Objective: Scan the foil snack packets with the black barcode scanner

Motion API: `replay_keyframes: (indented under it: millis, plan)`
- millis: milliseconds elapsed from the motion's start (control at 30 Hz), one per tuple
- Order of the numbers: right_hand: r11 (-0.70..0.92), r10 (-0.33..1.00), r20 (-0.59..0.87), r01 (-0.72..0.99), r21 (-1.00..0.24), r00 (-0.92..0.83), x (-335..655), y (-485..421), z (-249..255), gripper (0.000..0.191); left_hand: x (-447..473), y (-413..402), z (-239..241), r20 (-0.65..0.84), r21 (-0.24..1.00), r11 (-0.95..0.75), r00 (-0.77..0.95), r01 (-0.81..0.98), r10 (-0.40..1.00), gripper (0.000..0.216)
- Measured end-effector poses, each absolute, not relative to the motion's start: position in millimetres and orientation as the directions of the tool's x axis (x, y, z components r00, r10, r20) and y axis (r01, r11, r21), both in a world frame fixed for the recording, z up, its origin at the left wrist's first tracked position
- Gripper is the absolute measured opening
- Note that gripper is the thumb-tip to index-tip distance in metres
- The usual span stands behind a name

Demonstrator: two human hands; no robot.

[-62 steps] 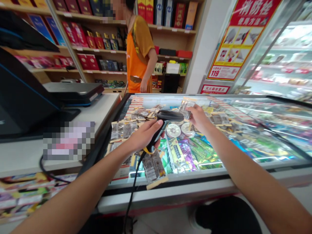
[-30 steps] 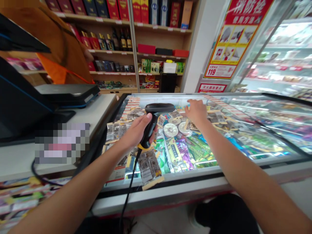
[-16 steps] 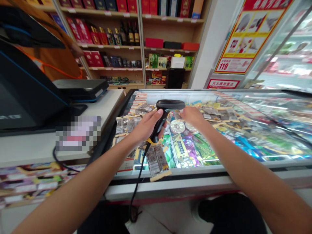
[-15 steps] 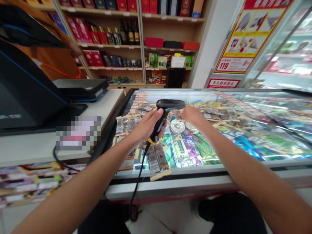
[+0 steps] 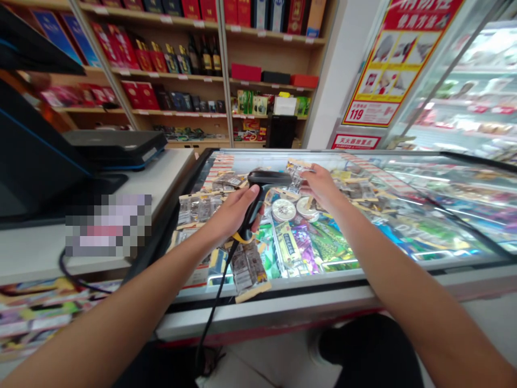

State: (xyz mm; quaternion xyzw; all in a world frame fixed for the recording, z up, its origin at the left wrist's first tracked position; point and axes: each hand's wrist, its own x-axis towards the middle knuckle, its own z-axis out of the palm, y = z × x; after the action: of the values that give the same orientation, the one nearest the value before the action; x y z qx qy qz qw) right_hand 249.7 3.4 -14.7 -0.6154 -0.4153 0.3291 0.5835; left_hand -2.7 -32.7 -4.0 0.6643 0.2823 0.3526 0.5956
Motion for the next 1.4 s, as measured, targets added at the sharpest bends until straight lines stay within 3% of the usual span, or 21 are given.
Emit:
replay_keyframes:
  millis: [167,467,600,700,800,833,933,1033,1167,1300,1400]
  plan:
    - [0.09,0.888,0.099,0.041,-0.995,0.448,249,2,-11,0.022,-2,-30,-9,0.111,0.987,-0.161,0.614,0.026,0.782,0.053]
    - [0.093,0.889,0.128,0.099,-0.991,0.44,250,4,-16,0.022,-2,-36,-6,0.066,0.983,-0.159,0.642,0.087,0.764,0.051]
    - [0.155,0.844,0.244,0.218,-0.964,0.478,271,9,-10,0.021,-2,-34,-8,0.064,0.986,-0.146,0.619,0.082,0.783,0.052]
    - [0.204,0.714,0.463,0.477,-0.855,0.525,312,8,-1,0.025,-3,-32,-9,0.074,0.987,-0.143,0.602,0.067,0.795,0.053]
    - [0.091,0.625,0.558,0.659,-0.747,0.546,361,-2,4,0.025,-3,-31,-8,0.083,0.987,-0.147,0.606,0.057,0.791,0.052]
    - [-0.062,0.639,0.549,0.748,-0.661,0.539,374,-6,4,0.018,-3,-31,-7,0.081,0.988,-0.145,0.607,0.057,0.79,0.052]
    - [-0.335,0.687,0.434,0.784,-0.523,0.583,400,-15,0,0.007,-3,-30,-5,0.08,0.99,-0.136,0.598,0.049,0.797,0.052]
    - [-0.428,0.702,0.412,0.806,-0.409,0.581,395,-17,-4,0.009,-4,-28,-5,0.095,0.988,-0.146,0.576,0.042,0.812,0.053]
    - [-0.146,0.739,0.612,0.954,-0.262,0.281,341,-7,-13,0.035,-5,-25,-3,0.112,0.989,-0.145,0.531,0.02,0.84,0.051]
    - [0.274,0.833,0.55,0.913,-0.302,-0.068,262,8,-40,0.043,-6,-25,-2,0.11,0.991,-0.134,0.515,0.009,0.85,0.05]
    - [0.2,0.911,0.412,0.892,-0.404,-0.018,222,19,-60,0.052,-6,-26,0,0.107,0.991,-0.131,0.503,0.014,0.858,0.051]
